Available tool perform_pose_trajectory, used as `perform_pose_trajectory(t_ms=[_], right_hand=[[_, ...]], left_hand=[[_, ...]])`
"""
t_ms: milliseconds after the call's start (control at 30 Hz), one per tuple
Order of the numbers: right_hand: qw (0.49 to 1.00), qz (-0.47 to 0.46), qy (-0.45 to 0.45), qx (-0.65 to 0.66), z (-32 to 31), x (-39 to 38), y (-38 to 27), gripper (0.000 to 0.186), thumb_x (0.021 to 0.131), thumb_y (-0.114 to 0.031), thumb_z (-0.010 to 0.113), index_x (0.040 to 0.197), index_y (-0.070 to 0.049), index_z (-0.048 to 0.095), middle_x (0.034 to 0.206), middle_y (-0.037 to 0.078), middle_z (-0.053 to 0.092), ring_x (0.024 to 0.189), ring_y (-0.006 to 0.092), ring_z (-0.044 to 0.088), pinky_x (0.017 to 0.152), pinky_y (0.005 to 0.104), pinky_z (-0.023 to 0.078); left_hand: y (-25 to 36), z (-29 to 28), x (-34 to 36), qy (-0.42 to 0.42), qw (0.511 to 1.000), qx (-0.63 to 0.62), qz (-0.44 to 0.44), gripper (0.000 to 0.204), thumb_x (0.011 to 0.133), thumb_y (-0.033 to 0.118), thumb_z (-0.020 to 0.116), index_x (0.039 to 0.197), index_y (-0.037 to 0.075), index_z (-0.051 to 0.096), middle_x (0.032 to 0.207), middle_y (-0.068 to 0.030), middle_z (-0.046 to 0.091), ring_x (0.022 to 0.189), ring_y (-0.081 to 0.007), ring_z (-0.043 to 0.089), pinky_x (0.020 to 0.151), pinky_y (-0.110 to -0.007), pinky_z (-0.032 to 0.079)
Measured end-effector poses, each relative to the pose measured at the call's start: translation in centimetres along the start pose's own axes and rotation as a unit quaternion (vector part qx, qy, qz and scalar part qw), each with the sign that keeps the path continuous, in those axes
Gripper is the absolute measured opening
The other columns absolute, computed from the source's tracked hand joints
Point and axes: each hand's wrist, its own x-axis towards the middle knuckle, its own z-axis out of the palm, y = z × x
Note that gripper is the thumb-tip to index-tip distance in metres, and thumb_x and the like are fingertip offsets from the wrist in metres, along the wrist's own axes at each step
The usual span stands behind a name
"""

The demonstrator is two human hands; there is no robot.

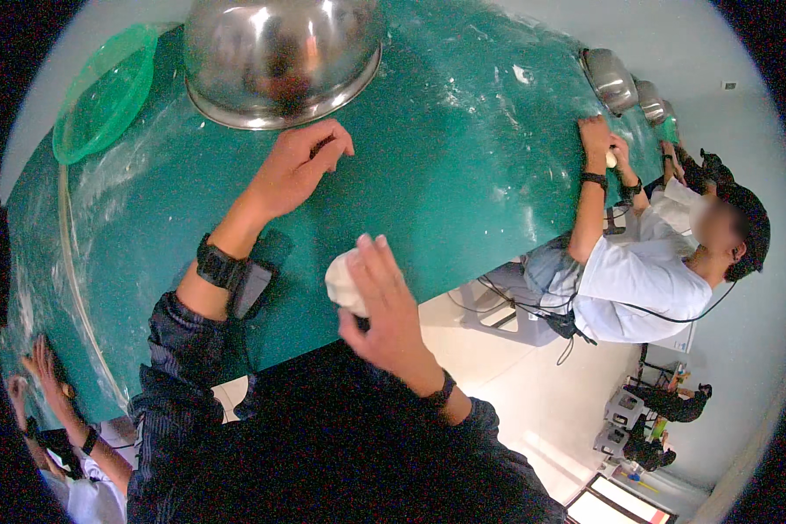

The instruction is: Kneading and rolling a small piece of dough on a green production table.

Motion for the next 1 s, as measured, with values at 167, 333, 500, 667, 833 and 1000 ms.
perform_pose_trajectory(t_ms=[167, 333, 500, 667, 833, 1000], right_hand=[[0.993, -0.055, -0.051, -0.092, 1.1, 1.8, -3.0, 0.086, 0.079, -0.021, 0.087, 0.157, -0.007, 0.054, 0.164, 0.019, 0.052, 0.156, 0.0462, 0.042, 0.128, 0.0633, 0.038], [0.986, -0.104, -0.029, -0.13, 3.5, 6.1, -2.1, 0.058, 0.076, -0.023, 0.089, 0.129, -0.011, 0.067, 0.138, 0.012, 0.065, 0.129, 0.0388, 0.06, 0.108, 0.0563, 0.049], [0.993, -0.082, 0.036, -0.078, 3.9, 8.1, -0.3, 0.037, 0.074, -0.015, 0.088, 0.107, -0.014, 0.072, 0.116, 0.006, 0.074, 0.106, 0.0323, 0.068, 0.092, 0.0466, 0.051], [0.991, 0.041, 0.092, 0.083, 1.1, 6.3, 1.6, 0.049, 0.08, -0.008, 0.08, 0.128, -0.007, 0.072, 0.133, 0.016, 0.073, 0.124, 0.0373, 0.067, 0.11, 0.0523, 0.051], [0.997, 0.028, -0.003, 0.077, -3.4, 2.2, 2.7, 0.066, 0.083, -0.009, 0.08, 0.147, -0.008, 0.065, 0.163, 0.023, 0.054, 0.149, 0.0446, 0.053, 0.125, 0.0547, 0.042], [0.992, 0.007, -0.09, 0.091, -4.3, -1.3, 2.1, 0.071, 0.081, -0.016, 0.084, 0.149, -0.011, 0.065, 0.171, 0.024, 0.046, 0.16, 0.0471, 0.042, 0.13, 0.0567, 0.036]], left_hand=[[-0.1, 0.3, 0.2, 0.004, 1.0, 0.006, -0.006, 0.024, 0.113, 0.024, 0.059, 0.105, 0.004, 0.069, 0.083, -0.003, 0.064, 0.076, -0.012, 0.06, 0.069, -0.032, 0.049], [-0.1, 0.3, 0.2, 0.014, 1.0, -0.005, 0.004, 0.024, 0.111, 0.022, 0.06, 0.103, 0.002, 0.07, 0.079, -0.0066, 0.063, 0.071, -0.0146, 0.058, 0.066, -0.034, 0.047], [-0.3, 0.4, 0.0, 0.031, 0.999, -0.019, 0.018, 0.023, 0.109, 0.021, 0.061, 0.102, 0.0, 0.07, 0.076, -0.0099, 0.062, 0.067, -0.0164, 0.055, 0.064, -0.036, 0.046], [0.1, -0.1, -0.2, -0.006, 1.0, 0.01, 0.004, 0.026, 0.113, 0.025, 0.059, 0.105, 0.003, 0.069, 0.085, -0.0057, 0.066, 0.075, -0.014, 0.061, 0.069, -0.033, 0.049], [-0.2, 0.0, -0.3, 0.014, 1.0, -0.005, 0.017, 0.025, 0.111, 0.023, 0.06, 0.104, 0.002, 0.069, 0.078, -0.0078, 0.062, 0.07, -0.015, 0.057, 0.065, -0.035, 0.046], [-0.3, 0.7, 0.3, 0.029, 0.999, -0.017, 0.028, 0.024, 0.109, 0.022, 0.061, 0.103, 0.001, 0.071, 0.071, -0.0099, 0.058, 0.064, -0.017, 0.053, 0.061, -0.037, 0.042]])
